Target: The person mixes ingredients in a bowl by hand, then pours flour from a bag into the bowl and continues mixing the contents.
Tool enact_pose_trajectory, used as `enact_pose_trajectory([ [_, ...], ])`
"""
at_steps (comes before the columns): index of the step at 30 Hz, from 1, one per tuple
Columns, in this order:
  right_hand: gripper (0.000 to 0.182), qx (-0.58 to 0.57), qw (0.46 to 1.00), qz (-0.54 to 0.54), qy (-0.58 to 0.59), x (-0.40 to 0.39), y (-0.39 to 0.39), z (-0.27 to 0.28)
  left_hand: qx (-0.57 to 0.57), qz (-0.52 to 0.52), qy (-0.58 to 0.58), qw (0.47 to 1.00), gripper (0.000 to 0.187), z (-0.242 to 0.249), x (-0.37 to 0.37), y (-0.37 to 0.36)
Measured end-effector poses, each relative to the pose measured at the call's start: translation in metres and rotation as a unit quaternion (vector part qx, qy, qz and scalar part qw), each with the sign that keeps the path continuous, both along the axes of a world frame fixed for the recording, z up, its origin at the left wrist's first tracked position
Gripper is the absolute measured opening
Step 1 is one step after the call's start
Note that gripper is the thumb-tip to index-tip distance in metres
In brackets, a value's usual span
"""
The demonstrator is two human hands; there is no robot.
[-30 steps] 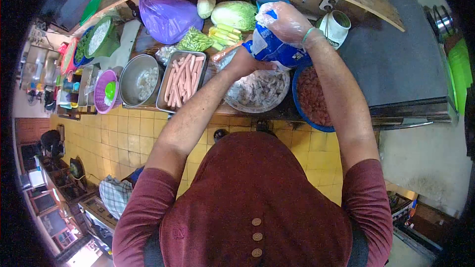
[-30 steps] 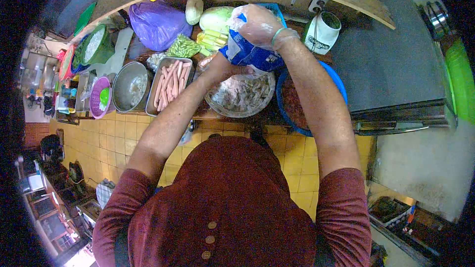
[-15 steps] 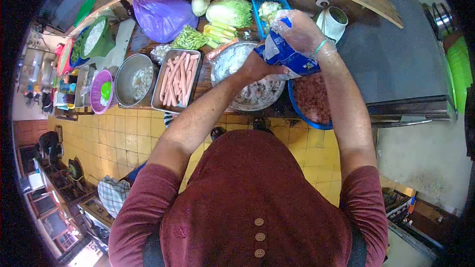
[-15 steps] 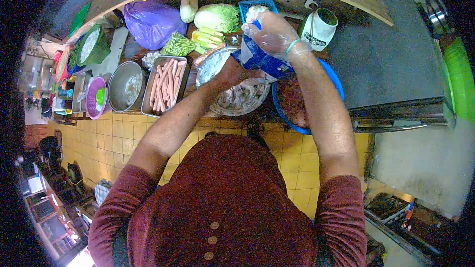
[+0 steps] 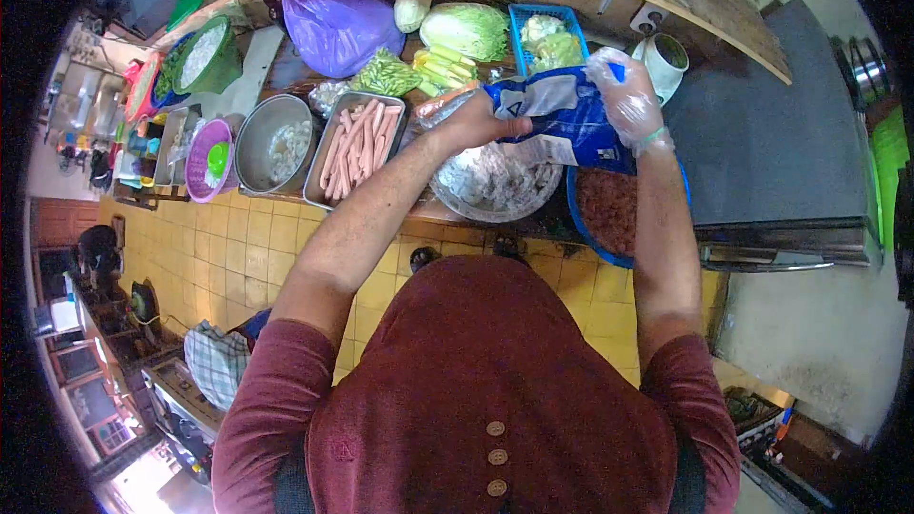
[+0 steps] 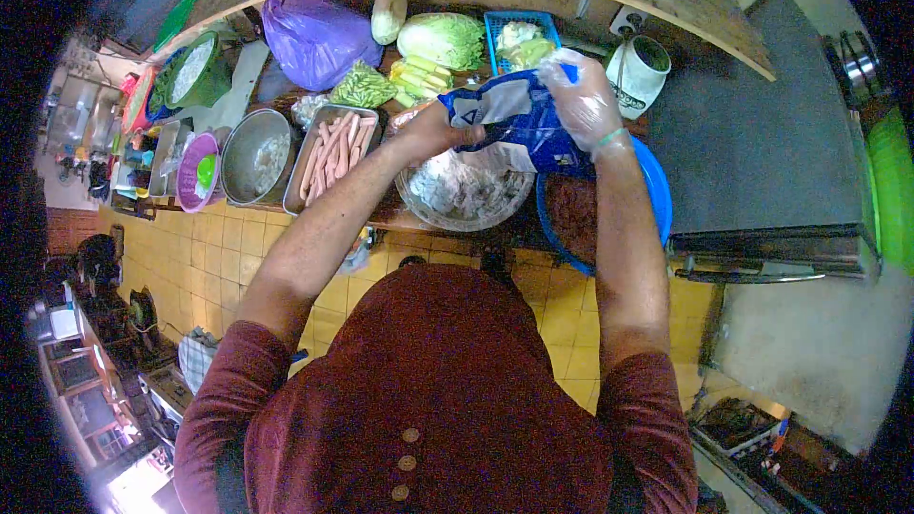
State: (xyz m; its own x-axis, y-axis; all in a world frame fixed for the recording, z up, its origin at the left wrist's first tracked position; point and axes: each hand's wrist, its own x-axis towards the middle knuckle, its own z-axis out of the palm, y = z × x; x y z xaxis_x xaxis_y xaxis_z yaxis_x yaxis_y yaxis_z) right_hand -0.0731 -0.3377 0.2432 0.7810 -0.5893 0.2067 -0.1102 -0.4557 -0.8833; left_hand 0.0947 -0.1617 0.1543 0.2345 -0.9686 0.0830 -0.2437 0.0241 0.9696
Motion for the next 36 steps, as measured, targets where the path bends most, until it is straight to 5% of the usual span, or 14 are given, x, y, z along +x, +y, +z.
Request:
enact_pose_trajectory([
  [2, 0.020, 0.016, 1.000, -0.013, 0.001, -0.007, 0.006, -0.002, 0.047, -0.028, 0.105, 0.993, 0.076, 0.012, 0.000, 0.000],
  [9, 0.021, -0.136, 0.991, 0.013, 0.002, 0.009, 0.017, 0.009, -0.001, -0.038, -0.062, 0.997, 0.088, 0.010, -0.025, -0.015],
  [14, 0.025, -0.237, 0.970, 0.031, 0.032, 0.026, 0.015, 0.012, 0.015, -0.028, -0.013, 0.999, 0.075, 0.018, -0.023, -0.013],
  [16, 0.025, -0.150, 0.987, 0.018, 0.049, 0.031, 0.016, 0.011, 0.005, -0.011, -0.008, 1.000, 0.072, 0.014, -0.022, -0.011],
  [18, 0.024, -0.239, 0.969, 0.054, 0.008, 0.034, 0.012, -0.001, -0.018, -0.008, -0.104, 0.994, 0.069, 0.004, -0.021, -0.010],
  [19, 0.023, -0.129, 0.989, 0.053, 0.040, 0.032, 0.017, 0.007, 0.017, -0.002, -0.060, 0.998, 0.068, 0.013, -0.023, -0.006],
  [24, 0.022, -0.021, 0.999, -0.002, -0.038, 0.004, -0.004, -0.014, 0.101, -0.007, -0.091, 0.991, 0.052, 0.036, -0.008, 0.004],
  [26, 0.016, 0.074, 0.990, -0.012, -0.118, -0.020, -0.020, -0.035, 0.034, 0.045, 0.149, 0.987, 0.041, 0.014, 0.003, -0.003],
  [28, 0.017, 0.202, 0.951, -0.046, -0.230, -0.031, -0.040, -0.080, 0.043, 0.032, 0.094, 0.994, 0.044, 0.025, 0.013, -0.012],
  [30, 0.021, 0.235, 0.936, -0.173, -0.199, -0.036, -0.030, -0.090, 0.108, -0.020, -0.088, 0.990, 0.042, 0.047, 0.019, -0.024],
  [31, 0.025, 0.091, 0.966, -0.160, -0.182, -0.043, -0.045, -0.121, 0.155, -0.006, -0.179, 0.972, 0.041, 0.071, 0.015, -0.026],
  [32, 0.025, 0.092, 0.966, -0.158, -0.185, -0.042, -0.046, -0.140, 0.155, -0.003, -0.182, 0.971, 0.041, 0.084, 0.018, -0.032],
  [34, 0.028, 0.384, 0.865, -0.181, -0.266, -0.040, -0.041, -0.162, 0.164, -0.063, -0.372, 0.911, 0.044, 0.107, 0.024, -0.048],
  [36, 0.030, 0.492, 0.817, -0.169, -0.251, -0.029, -0.022, -0.147, 0.156, -0.066, -0.415, 0.894, 0.040, 0.129, 0.017, -0.059],
])
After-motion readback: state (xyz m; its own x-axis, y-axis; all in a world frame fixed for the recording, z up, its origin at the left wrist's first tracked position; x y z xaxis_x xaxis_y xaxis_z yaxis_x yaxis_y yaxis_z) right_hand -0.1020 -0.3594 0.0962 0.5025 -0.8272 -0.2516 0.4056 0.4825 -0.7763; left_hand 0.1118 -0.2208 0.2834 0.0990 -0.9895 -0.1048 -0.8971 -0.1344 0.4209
